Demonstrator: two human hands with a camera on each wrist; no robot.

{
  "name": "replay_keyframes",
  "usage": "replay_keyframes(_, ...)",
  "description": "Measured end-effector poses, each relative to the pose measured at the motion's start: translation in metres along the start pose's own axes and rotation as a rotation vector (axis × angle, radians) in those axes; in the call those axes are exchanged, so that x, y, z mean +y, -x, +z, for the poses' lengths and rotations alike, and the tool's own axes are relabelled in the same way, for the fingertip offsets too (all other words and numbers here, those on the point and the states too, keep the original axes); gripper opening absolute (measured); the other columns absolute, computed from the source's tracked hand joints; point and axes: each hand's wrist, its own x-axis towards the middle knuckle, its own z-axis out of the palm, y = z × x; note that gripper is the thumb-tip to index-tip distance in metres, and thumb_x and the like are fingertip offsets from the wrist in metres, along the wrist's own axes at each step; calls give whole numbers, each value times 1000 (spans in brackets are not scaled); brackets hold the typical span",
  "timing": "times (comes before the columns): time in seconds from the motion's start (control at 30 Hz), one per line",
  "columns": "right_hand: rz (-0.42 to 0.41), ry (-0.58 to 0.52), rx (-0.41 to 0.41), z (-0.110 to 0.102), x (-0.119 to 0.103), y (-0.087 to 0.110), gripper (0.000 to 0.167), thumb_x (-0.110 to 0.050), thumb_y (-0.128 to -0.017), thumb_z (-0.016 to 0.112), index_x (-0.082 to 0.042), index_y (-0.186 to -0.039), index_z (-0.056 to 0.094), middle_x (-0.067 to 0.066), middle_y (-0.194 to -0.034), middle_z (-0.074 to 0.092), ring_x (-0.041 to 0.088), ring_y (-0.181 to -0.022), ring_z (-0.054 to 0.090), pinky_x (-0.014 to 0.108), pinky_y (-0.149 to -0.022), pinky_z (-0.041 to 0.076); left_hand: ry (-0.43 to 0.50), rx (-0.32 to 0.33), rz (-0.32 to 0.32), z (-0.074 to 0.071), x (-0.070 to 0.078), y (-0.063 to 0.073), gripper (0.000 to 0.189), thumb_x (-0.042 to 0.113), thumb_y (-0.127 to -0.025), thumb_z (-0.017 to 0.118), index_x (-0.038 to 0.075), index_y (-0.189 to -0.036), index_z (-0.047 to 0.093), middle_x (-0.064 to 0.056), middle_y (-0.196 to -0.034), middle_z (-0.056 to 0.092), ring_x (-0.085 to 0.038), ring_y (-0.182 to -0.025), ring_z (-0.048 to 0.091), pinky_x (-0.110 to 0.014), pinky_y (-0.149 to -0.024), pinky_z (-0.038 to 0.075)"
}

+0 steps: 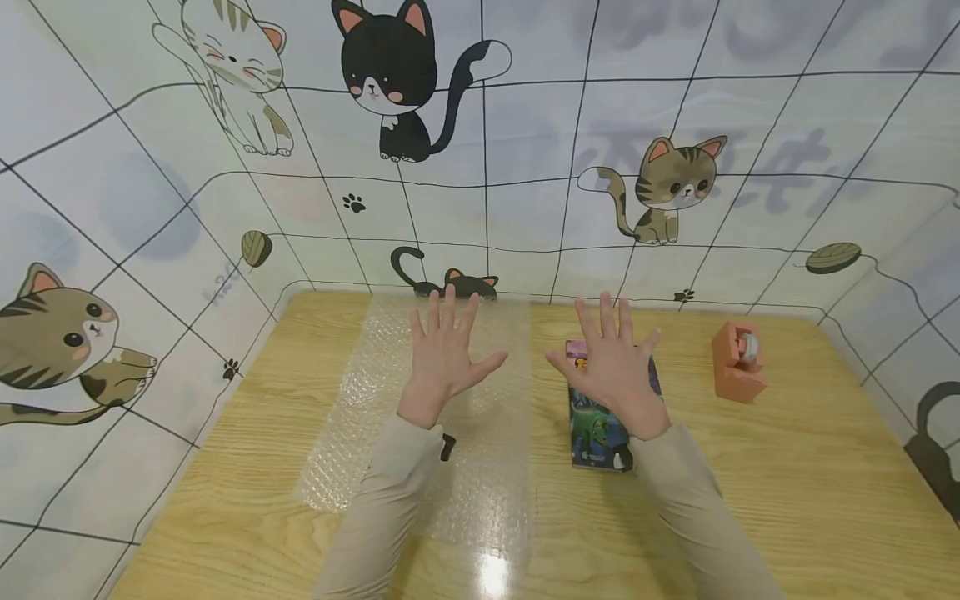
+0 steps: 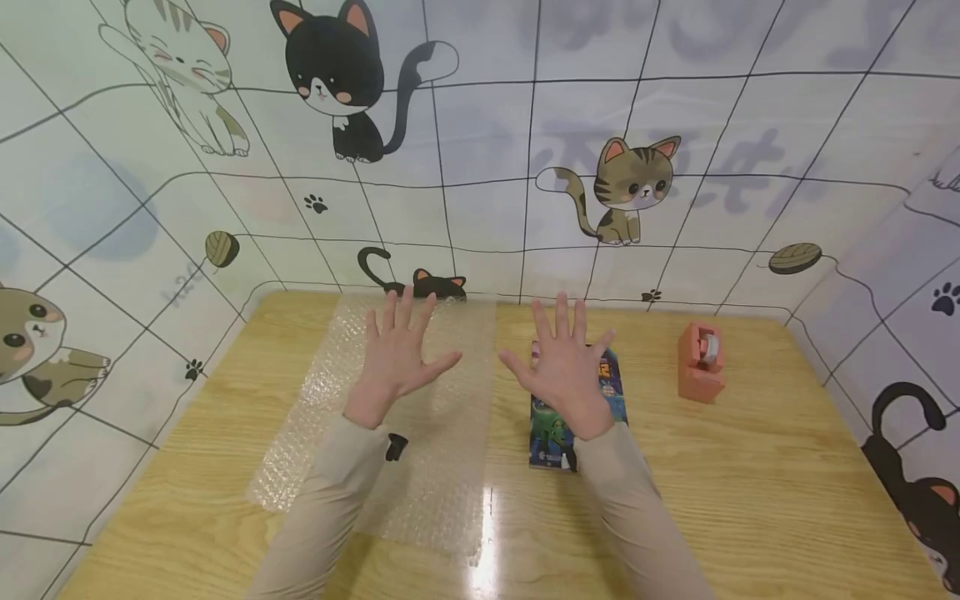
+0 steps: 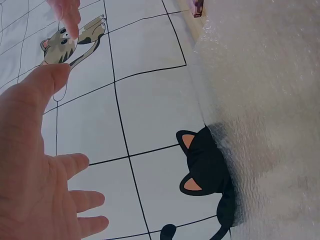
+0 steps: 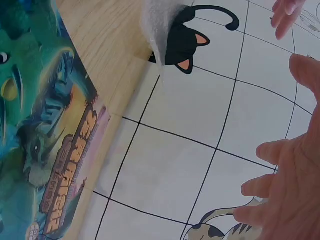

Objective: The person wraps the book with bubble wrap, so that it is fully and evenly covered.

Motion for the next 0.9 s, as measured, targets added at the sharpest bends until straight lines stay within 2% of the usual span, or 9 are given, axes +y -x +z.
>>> replay_keyframes(0.23,-22,-73,4,1,-2,4,88,-65,-86,46,-16,-152,13,20,-155,5,44,-139,3,81,-92,8,54,-3,11,-3,-6,1,83,55,-87,54,13,-150,21,-21,-153,18,-38,-140,11,-60,-110,11)
replay_keyframes(0.37,-40,-104,20,4,-2,8,86,-59,-87,52,-12,-151,17,23,-153,12,48,-136,15,77,-95,17,114,65,46,-6,-16,5,73,40,-89,60,6,-146,30,-22,-147,30,-39,-137,23,-60,-108,19)
replay_keyframes(0.57,-88,-193,55,12,-3,11,79,-41,-89,61,3,-145,27,32,-145,25,53,-126,31,66,-96,33,174,181,110,-8,-34,14,62,29,-86,66,0,-136,43,-21,-137,45,-39,-129,37,-56,-103,31)
replay_keyframes(0.6,-92,-210,57,14,-3,12,78,-38,-89,62,4,-144,28,33,-144,28,51,-119,42,65,-95,36,183,193,119,-9,-37,15,59,27,-86,66,-1,-134,45,-21,-136,46,-39,-128,38,-55,-103,32)
replay_keyframes(0.67,-97,-246,59,17,-5,15,75,-35,-89,64,7,-142,31,35,-140,33,42,-92,60,58,-85,47,201,211,138,-11,-43,20,55,24,-86,66,-3,-130,48,-22,-133,48,-40,-126,40,-53,-103,33)
replay_keyframes(0.7,-102,-262,60,18,-5,16,73,-33,-88,64,7,-140,33,37,-136,36,36,-75,63,54,-75,52,208,215,141,-12,-46,23,54,22,-86,67,-4,-129,50,-23,-132,49,-39,-125,41,-52,-104,34)
replay_keyframes(0.77,-110,-281,58,20,-7,19,69,-30,-88,66,8,-138,36,36,-113,54,23,-44,53,41,-51,51,209,220,143,-13,-52,28,51,21,-85,67,-5,-127,52,-24,-129,51,-39,-123,43,-50,-104,34)
replay_keyframes(0.83,-123,-296,60,23,-8,22,65,-26,-88,67,9,-135,39,33,-103,59,20,-41,48,32,-41,42,224,213,137,-15,-58,34,50,20,-85,67,-6,-125,53,-25,-127,52,-40,-123,44,-49,-104,35)
replay_keyframes(0.9,-130,-312,44,26,-9,26,61,-23,-88,66,10,-133,41,30,-97,62,26,-46,52,31,-41,38,235,205,129,-16,-64,40,49,19,-84,68,-7,-123,54,-26,-126,53,-40,-121,44,-49,-103,35)
